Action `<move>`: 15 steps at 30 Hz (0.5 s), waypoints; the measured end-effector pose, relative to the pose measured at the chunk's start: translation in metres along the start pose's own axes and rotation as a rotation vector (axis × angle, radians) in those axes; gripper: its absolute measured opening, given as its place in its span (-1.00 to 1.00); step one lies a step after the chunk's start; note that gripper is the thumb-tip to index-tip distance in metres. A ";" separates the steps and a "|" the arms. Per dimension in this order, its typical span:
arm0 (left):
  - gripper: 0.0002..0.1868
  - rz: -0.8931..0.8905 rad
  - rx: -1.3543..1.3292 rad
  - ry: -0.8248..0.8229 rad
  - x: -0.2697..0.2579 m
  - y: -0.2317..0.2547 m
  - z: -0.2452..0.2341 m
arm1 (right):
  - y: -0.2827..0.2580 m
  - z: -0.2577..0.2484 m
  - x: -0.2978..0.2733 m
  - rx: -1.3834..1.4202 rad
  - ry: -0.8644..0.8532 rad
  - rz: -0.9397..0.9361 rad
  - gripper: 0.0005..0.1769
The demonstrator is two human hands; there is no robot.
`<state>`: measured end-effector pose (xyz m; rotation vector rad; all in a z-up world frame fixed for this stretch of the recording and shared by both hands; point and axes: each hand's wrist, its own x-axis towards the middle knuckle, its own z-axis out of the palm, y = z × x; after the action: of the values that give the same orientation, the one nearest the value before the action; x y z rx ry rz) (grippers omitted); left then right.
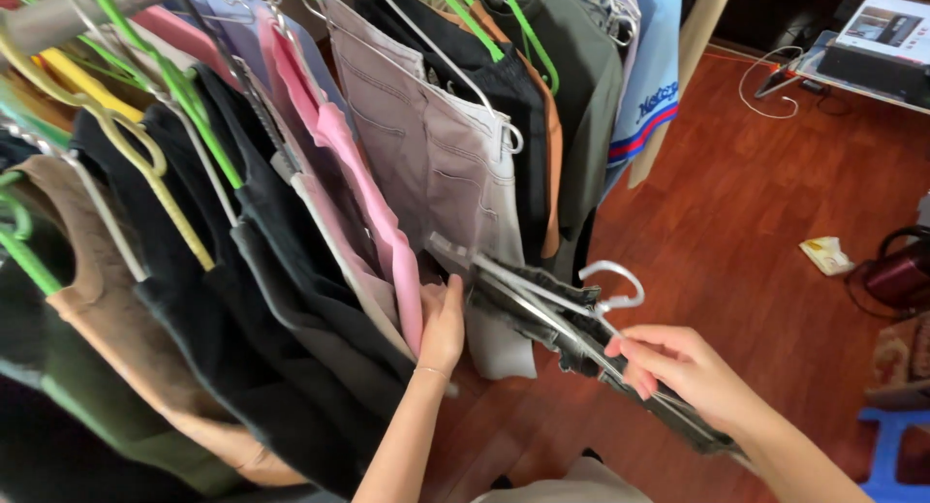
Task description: Unpacking new clothing items from shipping boxes, removing protective plastic bags, and hanging the items on a garment rack.
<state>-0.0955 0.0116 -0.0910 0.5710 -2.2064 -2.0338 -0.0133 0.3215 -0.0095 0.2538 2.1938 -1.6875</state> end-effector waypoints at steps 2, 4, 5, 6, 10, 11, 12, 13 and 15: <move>-0.63 0.152 0.105 -0.066 -0.002 0.000 -0.003 | -0.004 0.012 0.011 0.232 -0.099 -0.115 -0.66; -0.46 0.058 0.182 -0.252 -0.033 0.038 -0.015 | -0.033 0.025 0.014 0.251 -0.135 -0.121 -0.64; -0.16 -0.044 0.255 -0.444 -0.049 0.056 -0.020 | -0.047 0.031 0.015 0.266 -0.165 -0.118 -0.59; -0.16 -0.041 0.255 -0.433 -0.058 0.075 -0.024 | -0.062 0.037 0.016 0.264 -0.174 -0.124 -0.59; -0.71 0.521 -0.022 -0.209 -0.086 0.157 -0.045 | -0.125 0.063 0.021 0.273 -0.220 -0.222 -0.55; -0.75 0.702 0.003 -0.024 -0.091 0.177 -0.051 | -0.140 0.069 0.023 0.274 -0.213 -0.245 -0.56; -0.75 0.707 0.007 -0.006 -0.085 0.183 -0.054 | -0.141 0.078 0.032 0.271 -0.230 -0.253 -0.56; -0.80 0.817 0.023 0.089 -0.078 0.190 -0.056 | -0.143 0.085 0.041 0.369 -0.223 -0.325 -0.62; -0.75 0.935 0.045 0.209 -0.065 0.201 -0.054 | -0.159 0.097 0.056 0.463 -0.239 -0.405 -0.67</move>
<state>-0.0612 -0.0096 0.1233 -0.2293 -1.8517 -1.3529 -0.1044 0.1816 0.0894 -0.2876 1.7381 -2.2992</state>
